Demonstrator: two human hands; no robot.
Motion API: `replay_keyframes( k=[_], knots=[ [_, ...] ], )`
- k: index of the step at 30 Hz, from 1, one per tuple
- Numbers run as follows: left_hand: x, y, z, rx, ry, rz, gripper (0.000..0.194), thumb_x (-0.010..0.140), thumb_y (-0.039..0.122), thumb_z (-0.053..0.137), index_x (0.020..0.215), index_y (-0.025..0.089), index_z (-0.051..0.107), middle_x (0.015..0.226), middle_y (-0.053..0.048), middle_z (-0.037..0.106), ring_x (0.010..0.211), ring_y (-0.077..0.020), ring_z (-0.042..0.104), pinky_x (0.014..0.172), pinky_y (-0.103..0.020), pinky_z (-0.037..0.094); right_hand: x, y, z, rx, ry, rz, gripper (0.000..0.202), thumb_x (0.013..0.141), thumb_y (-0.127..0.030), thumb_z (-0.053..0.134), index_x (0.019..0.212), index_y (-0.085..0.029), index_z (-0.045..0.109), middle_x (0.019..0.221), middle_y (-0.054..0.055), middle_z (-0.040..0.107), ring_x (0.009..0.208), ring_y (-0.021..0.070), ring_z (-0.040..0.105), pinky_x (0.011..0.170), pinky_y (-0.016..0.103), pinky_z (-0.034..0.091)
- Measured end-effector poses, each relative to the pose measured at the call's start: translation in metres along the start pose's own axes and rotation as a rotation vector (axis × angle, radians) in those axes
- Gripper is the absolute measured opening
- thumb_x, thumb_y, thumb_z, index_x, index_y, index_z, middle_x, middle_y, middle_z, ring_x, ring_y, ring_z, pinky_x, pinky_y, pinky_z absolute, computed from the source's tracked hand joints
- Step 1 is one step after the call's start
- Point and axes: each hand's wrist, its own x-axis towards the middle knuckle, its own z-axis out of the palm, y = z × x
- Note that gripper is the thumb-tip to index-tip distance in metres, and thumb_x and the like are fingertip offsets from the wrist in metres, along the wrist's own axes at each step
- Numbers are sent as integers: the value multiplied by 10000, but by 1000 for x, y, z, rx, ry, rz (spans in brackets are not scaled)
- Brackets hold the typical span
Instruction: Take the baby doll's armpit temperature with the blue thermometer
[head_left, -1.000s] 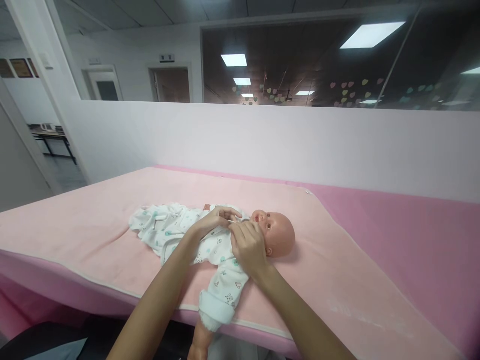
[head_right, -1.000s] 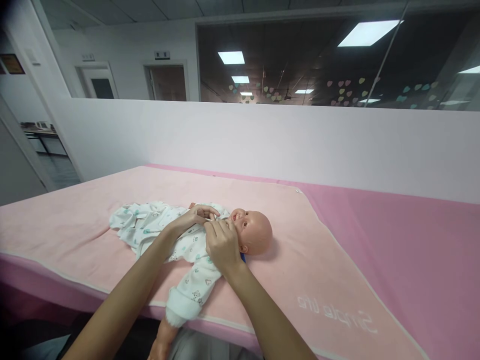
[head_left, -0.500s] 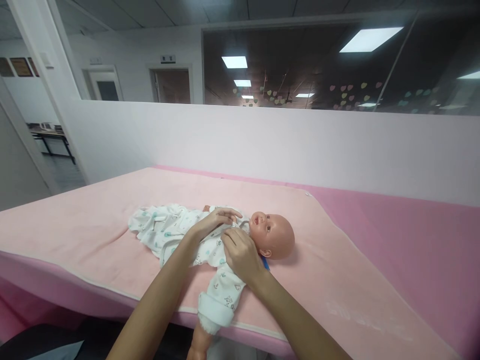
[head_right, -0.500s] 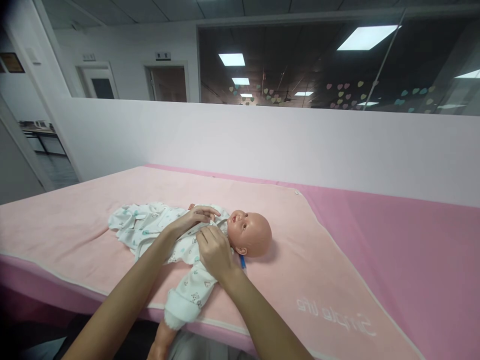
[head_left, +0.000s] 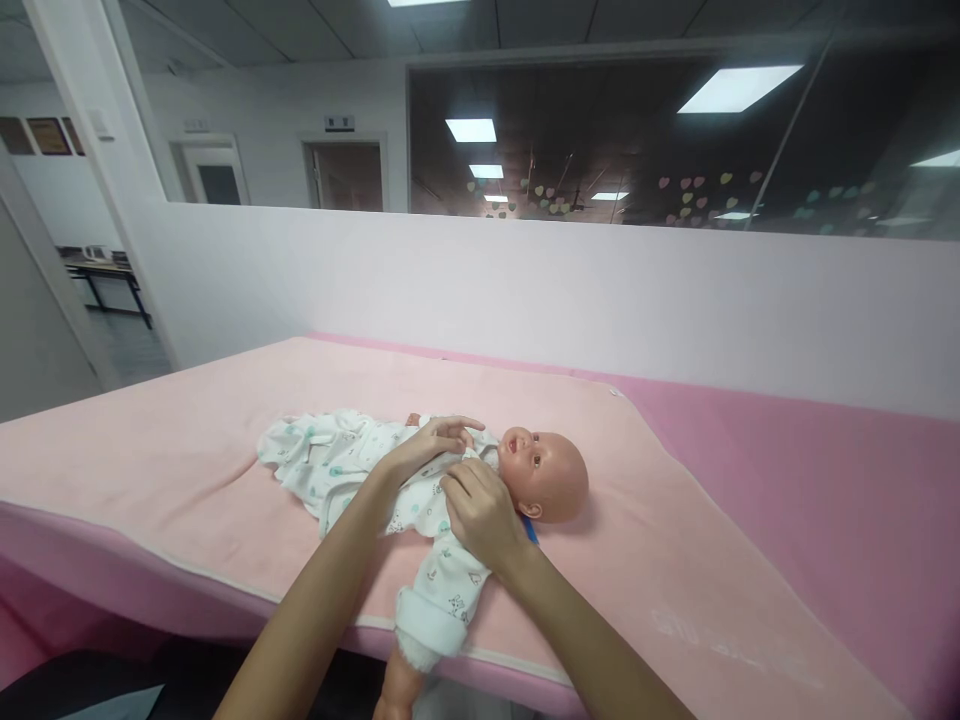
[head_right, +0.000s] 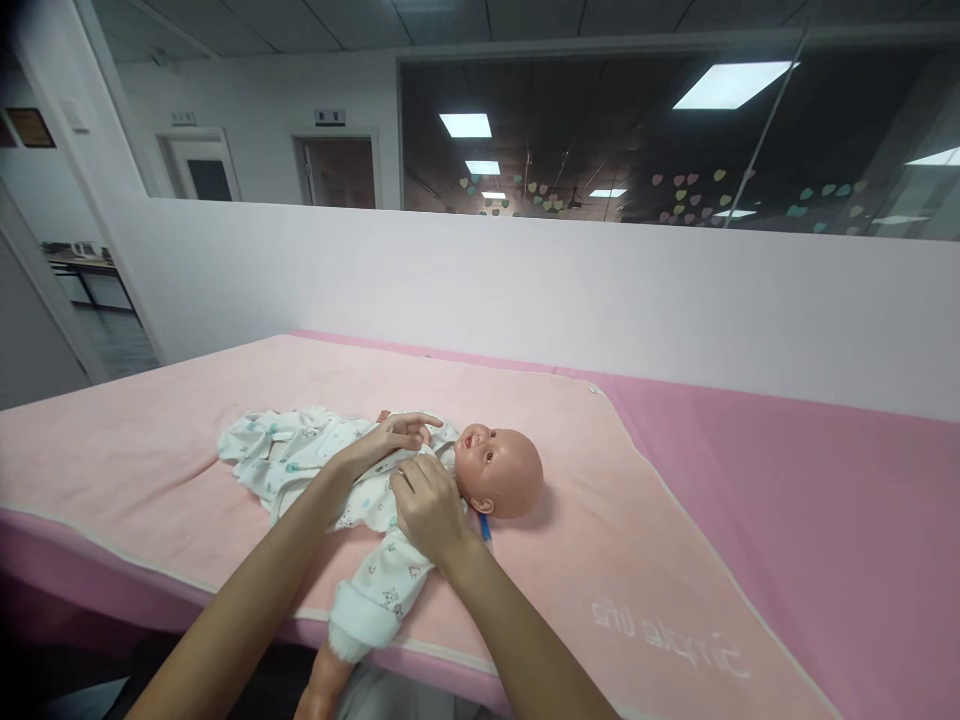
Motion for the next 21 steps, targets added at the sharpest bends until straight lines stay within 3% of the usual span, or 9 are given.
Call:
replay_keyframes(
  k=[9,21],
  knots=[
    [0,1,2,-28,33,-32,488,614,132,633,1097,174,576,779,-19,586,697,-120,530,686,-236,399,-1,-1,1,4,-49,21,197,779,-61,382,689,-173,517,730,40,536,665,145,458,623,282,372],
    [0,4,4,-52,48,-54,385,637,152,634,1022,156,615,753,-20,596,684,-118,538,646,-217,403,0,-2,5,29,-18,35,231,787,-58,353,709,-170,539,778,60,553,737,164,481,700,312,391]
  ],
)
